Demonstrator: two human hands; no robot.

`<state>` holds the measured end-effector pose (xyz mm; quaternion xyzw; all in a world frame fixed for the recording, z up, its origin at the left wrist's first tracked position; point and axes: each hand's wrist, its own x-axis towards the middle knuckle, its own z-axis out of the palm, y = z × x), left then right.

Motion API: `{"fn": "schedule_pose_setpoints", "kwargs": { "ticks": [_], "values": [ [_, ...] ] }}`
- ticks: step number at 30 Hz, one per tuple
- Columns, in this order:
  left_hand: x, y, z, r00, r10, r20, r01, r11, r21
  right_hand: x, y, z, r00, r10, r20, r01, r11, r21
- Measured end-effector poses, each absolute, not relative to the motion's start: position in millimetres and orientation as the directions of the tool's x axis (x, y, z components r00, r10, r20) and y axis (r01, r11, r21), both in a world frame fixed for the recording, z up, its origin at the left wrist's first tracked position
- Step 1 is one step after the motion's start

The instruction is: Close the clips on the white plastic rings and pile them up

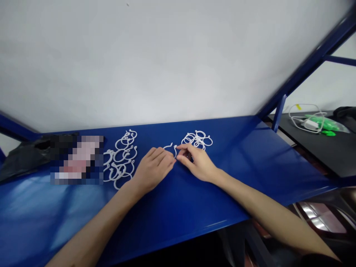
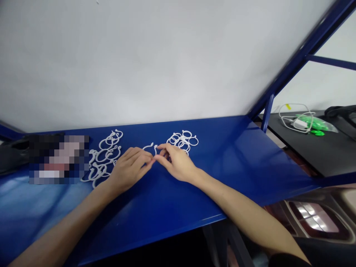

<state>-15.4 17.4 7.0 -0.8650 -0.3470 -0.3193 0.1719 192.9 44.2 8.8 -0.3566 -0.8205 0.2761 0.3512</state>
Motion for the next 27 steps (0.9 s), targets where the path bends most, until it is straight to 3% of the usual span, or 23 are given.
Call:
{"fn": "schedule_pose_setpoints", "kwargs": {
  "ticks": [3,7,10,13,17,22,24,27],
  "values": [
    [-9.6,14.3,4.8,0.603,0.434,0.669,0.676,-0.724,-0.14,186.5,38.1,2.9,-0.492,0.806,0.33,0.273,0.503,-0.82],
    [-8.4,13.7,4.1,0.626,0.407,0.666,0.637,-0.759,-0.135,186.7,39.5,-0.2,-0.465,0.848,0.255,0.156,0.362,-0.919],
    [-6.8,12.5,5.9,0.65,0.365,0.667,0.596,-0.789,-0.149,186.7,41.6,-2.5,-0.461,0.862,0.21,0.131,0.3,-0.945],
    [-4.8,11.2,6.7,0.589,0.347,0.73,0.598,-0.795,-0.105,187.4,42.9,-2.6,-0.43,0.866,0.254,0.181,0.358,-0.916],
    [-5.6,13.2,2.0,0.323,0.541,0.777,0.717,-0.676,0.173,189.8,42.2,0.7,-0.426,0.796,0.431,0.292,0.572,-0.767],
    [-10.8,19.7,-1.8,0.079,0.874,0.479,0.645,-0.411,0.645,192.3,41.3,-0.4,-0.465,0.686,0.559,0.329,0.721,-0.61],
    [-12.8,21.1,-0.9,0.093,0.927,0.363,0.568,-0.348,0.746,192.5,41.9,-2.0,-0.463,0.673,0.577,0.336,0.735,-0.589],
    [-13.4,20.4,1.1,0.125,0.944,0.304,0.512,-0.324,0.795,192.2,43.1,-3.7,-0.489,0.644,0.588,0.312,0.759,-0.571]
  ]
}}
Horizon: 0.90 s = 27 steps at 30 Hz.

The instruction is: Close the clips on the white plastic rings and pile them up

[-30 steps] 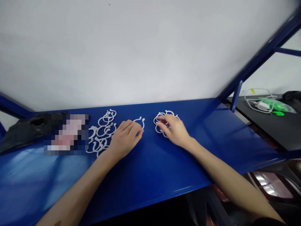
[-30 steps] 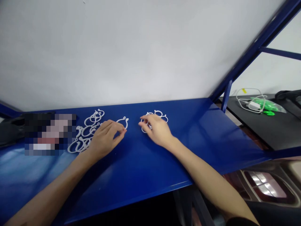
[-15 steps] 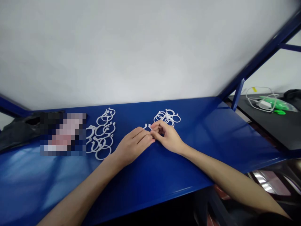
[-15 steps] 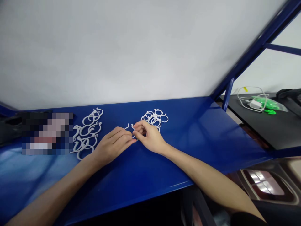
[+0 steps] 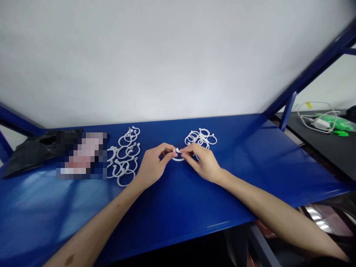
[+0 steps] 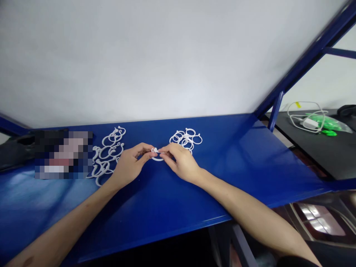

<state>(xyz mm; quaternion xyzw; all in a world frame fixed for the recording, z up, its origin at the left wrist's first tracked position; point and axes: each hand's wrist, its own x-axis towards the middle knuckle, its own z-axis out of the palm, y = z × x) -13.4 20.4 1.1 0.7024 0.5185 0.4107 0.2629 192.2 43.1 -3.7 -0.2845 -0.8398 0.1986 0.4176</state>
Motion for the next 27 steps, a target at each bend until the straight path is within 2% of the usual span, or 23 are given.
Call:
{"fn": "schedule_pose_setpoints", "kwargs": {
  "ticks": [5,12,16,19,21,23,25,27],
  "values": [
    [-9,15,3,0.121,0.933,0.339,0.518,-0.351,0.78,193,41,-2,-0.556,0.578,0.598,0.254,0.803,-0.54],
    [-7,11,4,0.209,0.859,0.468,0.54,-0.5,0.677,196,34,1,-0.618,0.468,0.632,0.272,0.881,-0.387],
    [-11,15,10,0.272,0.866,0.419,0.623,-0.491,0.609,197,40,4,-0.631,0.469,0.617,0.347,0.883,-0.317],
    [-27,23,16,0.188,0.898,0.397,0.844,-0.355,0.403,206,53,13,-0.622,0.554,0.554,0.557,0.81,-0.184],
    [-44,30,18,0.031,0.907,0.421,0.976,-0.118,0.183,219,66,21,-0.539,0.675,0.504,0.752,0.655,-0.075],
    [-60,36,18,-0.017,0.939,0.345,1.0,0.022,-0.011,237,78,29,-0.398,0.796,0.456,0.89,0.456,-0.018],
    [-73,39,15,-0.041,0.964,0.264,0.992,0.07,-0.102,254,87,37,-0.289,0.883,0.37,0.95,0.312,-0.004],
    [-79,40,12,-0.034,0.976,0.214,0.989,0.064,-0.133,266,91,44,-0.219,0.93,0.294,0.972,0.235,-0.019]
  ]
}}
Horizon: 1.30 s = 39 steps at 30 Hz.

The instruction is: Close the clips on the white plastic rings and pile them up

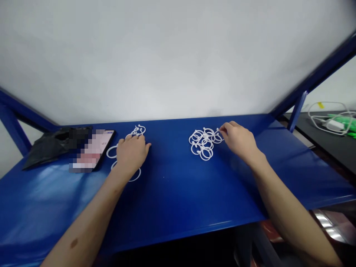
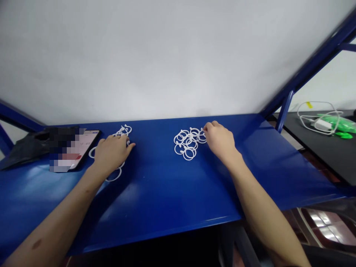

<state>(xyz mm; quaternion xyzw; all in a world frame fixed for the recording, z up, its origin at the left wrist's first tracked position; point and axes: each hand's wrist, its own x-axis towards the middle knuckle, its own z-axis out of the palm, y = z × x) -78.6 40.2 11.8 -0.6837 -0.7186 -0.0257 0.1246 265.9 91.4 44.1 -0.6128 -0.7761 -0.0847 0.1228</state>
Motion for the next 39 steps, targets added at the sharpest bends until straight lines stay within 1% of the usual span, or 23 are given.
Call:
{"fn": "schedule_pose_setpoints", "kwargs": {
  "ticks": [3,6,9,13,15,18,20,22,24,25,27,29,31,34,36,39],
  "values": [
    [-78,41,9,-0.012,0.977,0.212,0.992,0.038,-0.121,273,92,51,-0.171,0.959,0.225,0.983,0.18,-0.019],
    [-74,41,12,-0.066,0.964,0.256,0.996,0.078,-0.038,272,91,52,-0.17,0.977,0.13,0.985,0.167,0.032],
    [-70,41,19,-0.179,0.935,0.305,0.981,0.149,0.122,270,90,48,-0.208,0.977,0.045,0.976,0.205,0.067],
    [-65,41,27,-0.3,0.89,0.344,0.9,0.144,0.41,266,89,43,-0.247,0.969,0.008,0.966,0.246,0.077],
    [-65,41,28,-0.358,0.867,0.347,0.829,0.123,0.546,265,88,43,-0.239,0.971,0.03,0.968,0.236,0.079],
    [-66,43,25,-0.437,0.823,0.363,0.702,0.06,0.709,263,88,42,-0.203,0.968,0.146,0.978,0.194,0.074],
    [-64,44,22,-0.44,0.823,0.358,0.606,-0.022,0.795,259,86,41,-0.212,0.944,0.252,0.977,0.206,0.047],
    [-58,42,20,-0.378,0.865,0.329,0.503,-0.107,0.858,251,83,36,-0.269,0.892,0.362,0.957,0.289,-0.002],
    [-48,37,20,-0.253,0.923,0.289,0.42,-0.165,0.892,239,75,30,-0.362,0.817,0.449,0.892,0.443,-0.086],
    [-42,34,21,-0.166,0.949,0.267,0.393,-0.185,0.901,232,70,26,-0.418,0.775,0.474,0.832,0.536,-0.144],
    [-30,26,21,0.011,0.976,0.218,0.364,-0.207,0.908,218,59,19,-0.517,0.701,0.491,0.67,0.688,-0.278],
    [-20,20,20,0.129,0.973,0.19,0.354,-0.224,0.908,206,49,12,-0.587,0.653,0.479,0.534,0.757,-0.378],
    [-15,15,18,0.171,0.969,0.178,0.34,-0.228,0.912,199,43,6,-0.606,0.635,0.48,0.464,0.772,-0.435],
    [-12,13,14,0.158,0.973,0.169,0.339,-0.215,0.916,196,41,2,-0.556,0.645,0.523,0.431,0.763,-0.482],
    [-11,12,14,0.142,0.974,0.177,0.385,-0.219,0.897,197,42,0,-0.54,0.632,0.556,0.412,0.775,-0.479],
    [-8,9,16,0.145,0.968,0.203,0.473,-0.248,0.846,199,43,0,-0.556,0.574,0.601,0.38,0.819,-0.43]
  ]
}}
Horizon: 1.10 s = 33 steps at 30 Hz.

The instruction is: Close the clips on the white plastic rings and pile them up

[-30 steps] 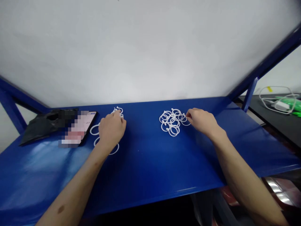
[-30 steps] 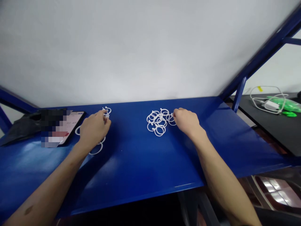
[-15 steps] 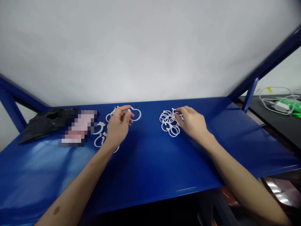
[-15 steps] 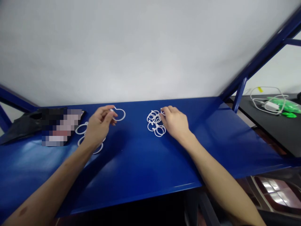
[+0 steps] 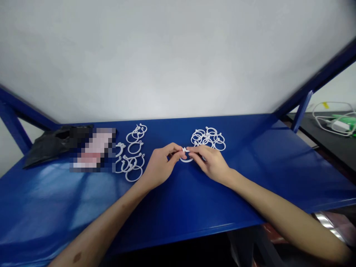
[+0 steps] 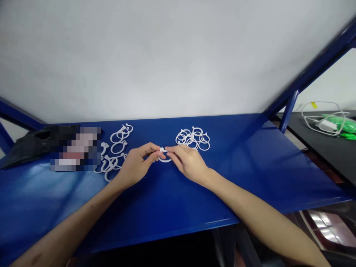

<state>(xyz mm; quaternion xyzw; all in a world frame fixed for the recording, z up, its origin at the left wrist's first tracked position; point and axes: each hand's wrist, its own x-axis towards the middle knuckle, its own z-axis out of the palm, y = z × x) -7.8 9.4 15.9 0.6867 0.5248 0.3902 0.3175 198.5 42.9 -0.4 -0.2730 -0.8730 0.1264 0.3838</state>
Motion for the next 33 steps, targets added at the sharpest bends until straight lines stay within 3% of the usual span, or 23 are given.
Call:
{"fn": "schedule_pose_setpoints", "kwargs": {
  "ticks": [7,11,15,17,20,24,29,33],
  "values": [
    [-5,6,9,0.225,0.915,0.335,0.581,-0.402,0.708,199,35,-3,-0.637,0.495,0.591,0.428,0.865,-0.262],
    [-8,9,1,0.305,0.887,0.348,0.683,-0.458,0.569,198,36,-3,-0.693,0.482,0.536,0.483,0.862,-0.152],
    [-13,17,2,0.376,0.861,0.343,0.799,-0.489,0.35,202,45,7,-0.663,0.557,0.5,0.561,0.812,-0.161],
    [-24,24,6,0.321,0.871,0.372,0.869,-0.427,0.251,212,54,15,-0.585,0.651,0.484,0.657,0.73,-0.188],
    [-52,34,14,0.07,0.912,0.404,0.974,-0.15,0.17,237,72,29,-0.456,0.76,0.463,0.777,0.594,-0.209],
    [-88,37,22,-0.101,0.955,0.279,0.995,0.1,0.019,269,92,44,-0.445,0.833,0.329,0.793,0.538,-0.286],
    [-91,35,24,-0.07,0.997,0.043,0.984,0.076,-0.161,282,100,47,-0.507,0.859,0.075,0.774,0.492,-0.4],
    [-84,35,25,-0.047,0.996,0.07,0.972,0.062,-0.227,280,101,40,-0.535,0.845,0.008,0.781,0.497,-0.378]
  ]
}}
